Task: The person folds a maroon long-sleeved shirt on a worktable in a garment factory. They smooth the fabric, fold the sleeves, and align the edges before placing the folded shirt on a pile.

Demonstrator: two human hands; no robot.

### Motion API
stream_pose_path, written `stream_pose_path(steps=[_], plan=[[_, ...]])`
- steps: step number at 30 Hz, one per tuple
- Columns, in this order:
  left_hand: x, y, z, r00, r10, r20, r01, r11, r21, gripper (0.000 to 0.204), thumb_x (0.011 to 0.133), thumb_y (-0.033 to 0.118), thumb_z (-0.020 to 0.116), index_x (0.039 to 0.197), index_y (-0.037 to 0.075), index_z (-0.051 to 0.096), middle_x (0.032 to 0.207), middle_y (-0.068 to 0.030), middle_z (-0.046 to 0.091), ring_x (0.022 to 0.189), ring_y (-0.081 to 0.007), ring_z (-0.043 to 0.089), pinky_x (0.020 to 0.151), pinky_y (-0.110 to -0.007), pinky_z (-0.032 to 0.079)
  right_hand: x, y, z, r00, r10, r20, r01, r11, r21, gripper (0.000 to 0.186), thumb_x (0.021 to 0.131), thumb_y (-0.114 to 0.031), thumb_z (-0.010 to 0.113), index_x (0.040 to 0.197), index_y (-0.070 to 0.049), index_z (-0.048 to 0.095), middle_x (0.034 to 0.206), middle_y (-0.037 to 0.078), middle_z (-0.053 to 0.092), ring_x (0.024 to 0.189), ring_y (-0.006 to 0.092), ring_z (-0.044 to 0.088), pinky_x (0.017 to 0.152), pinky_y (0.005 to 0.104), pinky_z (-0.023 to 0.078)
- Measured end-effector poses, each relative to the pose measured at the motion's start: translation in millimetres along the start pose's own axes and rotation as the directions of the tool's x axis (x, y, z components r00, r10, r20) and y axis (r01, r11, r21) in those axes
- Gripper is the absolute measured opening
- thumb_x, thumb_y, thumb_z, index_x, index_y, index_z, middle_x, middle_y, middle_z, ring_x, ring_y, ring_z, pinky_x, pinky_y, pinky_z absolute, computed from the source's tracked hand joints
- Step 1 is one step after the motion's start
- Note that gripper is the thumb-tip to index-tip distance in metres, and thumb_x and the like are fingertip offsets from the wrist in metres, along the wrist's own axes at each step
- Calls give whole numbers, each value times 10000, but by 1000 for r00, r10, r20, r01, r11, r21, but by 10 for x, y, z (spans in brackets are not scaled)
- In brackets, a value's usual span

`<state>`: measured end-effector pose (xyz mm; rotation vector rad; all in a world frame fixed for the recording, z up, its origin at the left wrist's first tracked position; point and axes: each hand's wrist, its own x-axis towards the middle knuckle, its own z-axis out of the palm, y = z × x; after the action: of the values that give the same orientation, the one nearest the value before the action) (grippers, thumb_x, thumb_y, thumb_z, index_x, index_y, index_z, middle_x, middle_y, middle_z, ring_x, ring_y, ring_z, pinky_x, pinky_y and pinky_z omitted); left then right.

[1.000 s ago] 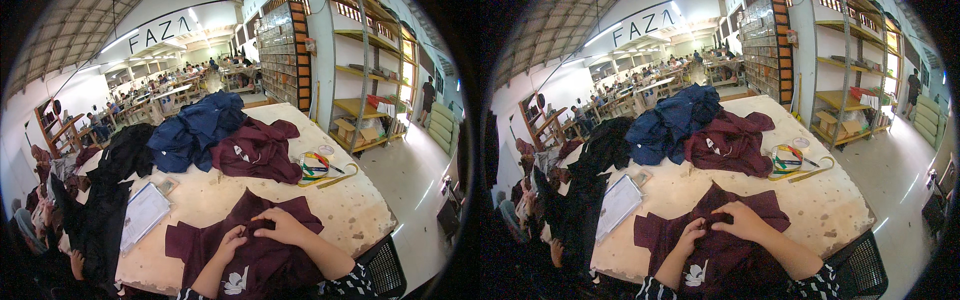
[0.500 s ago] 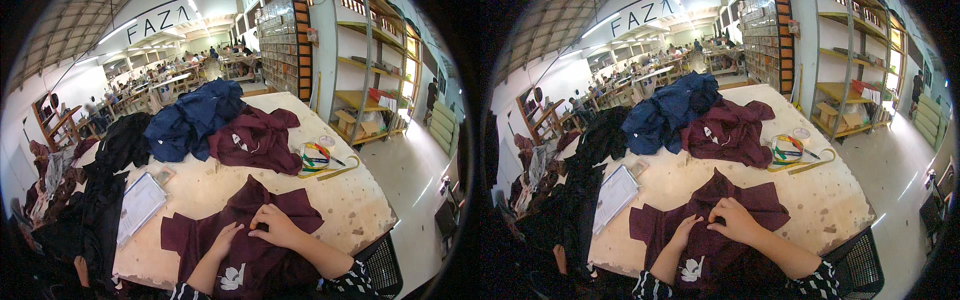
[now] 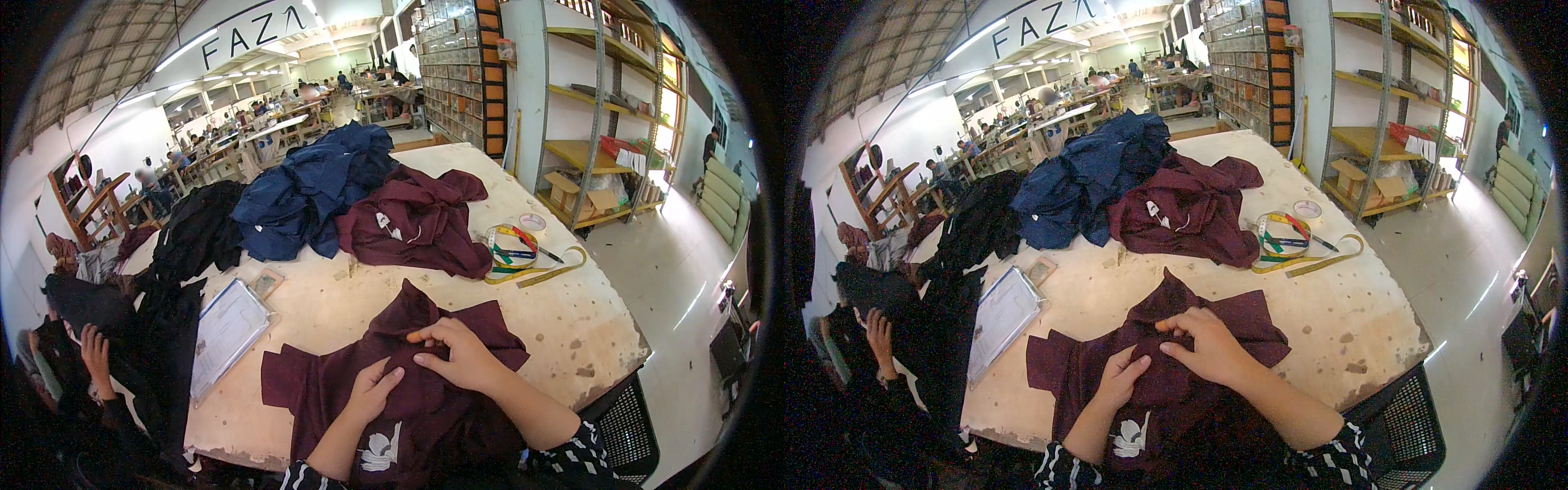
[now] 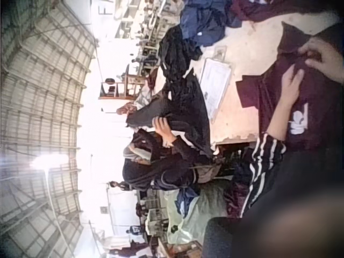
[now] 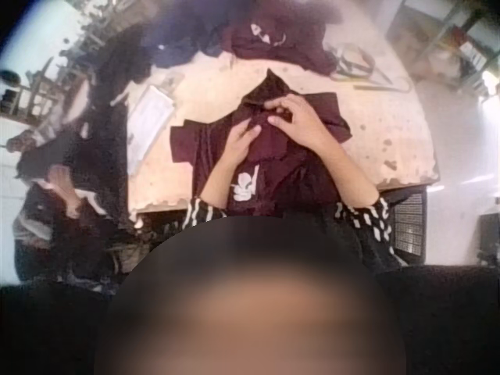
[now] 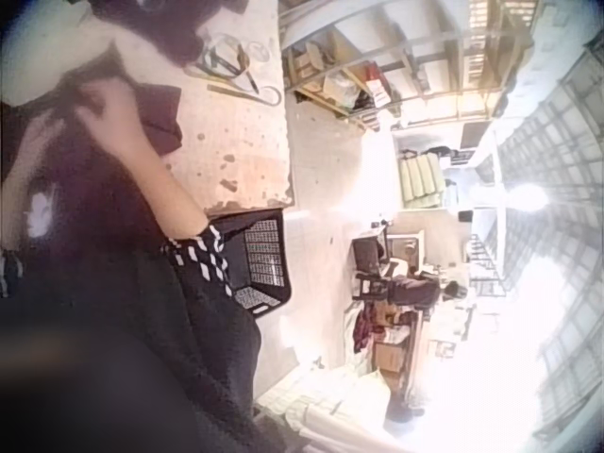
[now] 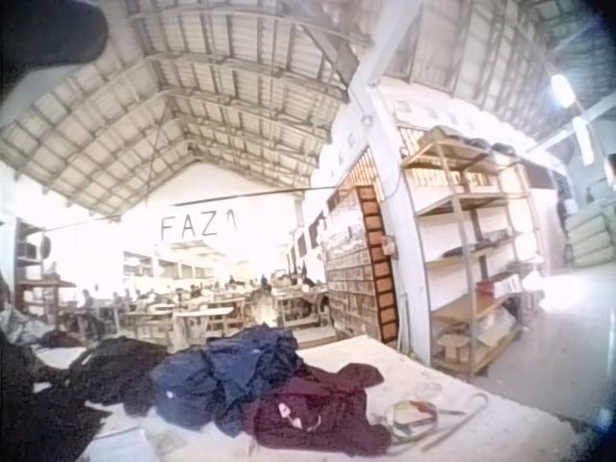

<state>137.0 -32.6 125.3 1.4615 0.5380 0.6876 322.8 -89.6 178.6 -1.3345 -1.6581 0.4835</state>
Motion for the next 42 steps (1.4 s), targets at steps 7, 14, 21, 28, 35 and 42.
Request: stream_pose_path(steps=[7, 14, 21, 28, 35, 42], plan=[[356, 348, -260, 848, 530, -25, -307, 528, 792, 208, 774, 66, 614, 969, -7, 614, 980, -128, 632, 966, -213, 571, 888, -325, 407, 5, 109, -194, 981, -85, 174, 74, 995, 66, 216, 711, -158, 728, 911, -93, 678, 802, 60, 613, 767, 204, 575, 731, 314, 452], [491, 336, -255, 972, 189, -142, -81, 829, 553, 122, 799, 90, 632, 879, 0, 610, 840, -106, 606, 769, -200, 580, 727, -259, 438, -38, 1, -158, 989, -112, 99, 104, 991, 78, 290, 705, -114, 718, 991, -101, 674, 778, 54, 621, 766, 211, 581, 765, 332, 444], [39, 410, 105, 922, 387, 30, -349, 793, 499, 100, 820, -14, 537, 904, -25, 591, 793, -117, 566, 743, -217, 562, 700, -273, 430, -78, -47, -161, 993, -43, 107, 41, 999, 27, 340, 716, -89, 705, 1048, -146, 661, 759, 13, 645, 779, 150, 615, 1052, 446, 276], [151, 315, -154, 945, 325, -26, -305, 908, 287, 226, 830, 78, 578, 1039, -9, 572, 947, -134, 581, 927, -207, 558, 798, -280, 431, -81, -29, -165, 978, -127, 168, 134, 990, -33, 211, 717, -90, 700, 915, -161, 683, 789, -22, 618, 839, 135, 597, 1074, 462, 194], [565, -157, -353, 944, 5, -329, 51, 985, 163, 537, 826, 169, 643, 1278, 5, 405, 1084, -101, 569, 1027, -162, 524, 859, -303, 428, -107, -91, -145, 918, -268, 291, 291, 956, -36, 213, 711, -100, 704, 890, -215, 681, 812, -64, 575, 890, 110, 564, 1060, 505, 126], [441, -80, -326, 981, 102, -167, -64, 973, 220, 235, 832, 100, 624, 1048, 10, 601, 918, -21, 607, 853, -95, 540, 783, -227, 421, -99, -28, -182, 958, -93, 272, 99, 995, -7, 257, 756, -160, 676, 1011, -185, 649, 842, -26, 607, 935, 141, 570, 1036, 506, 175]])
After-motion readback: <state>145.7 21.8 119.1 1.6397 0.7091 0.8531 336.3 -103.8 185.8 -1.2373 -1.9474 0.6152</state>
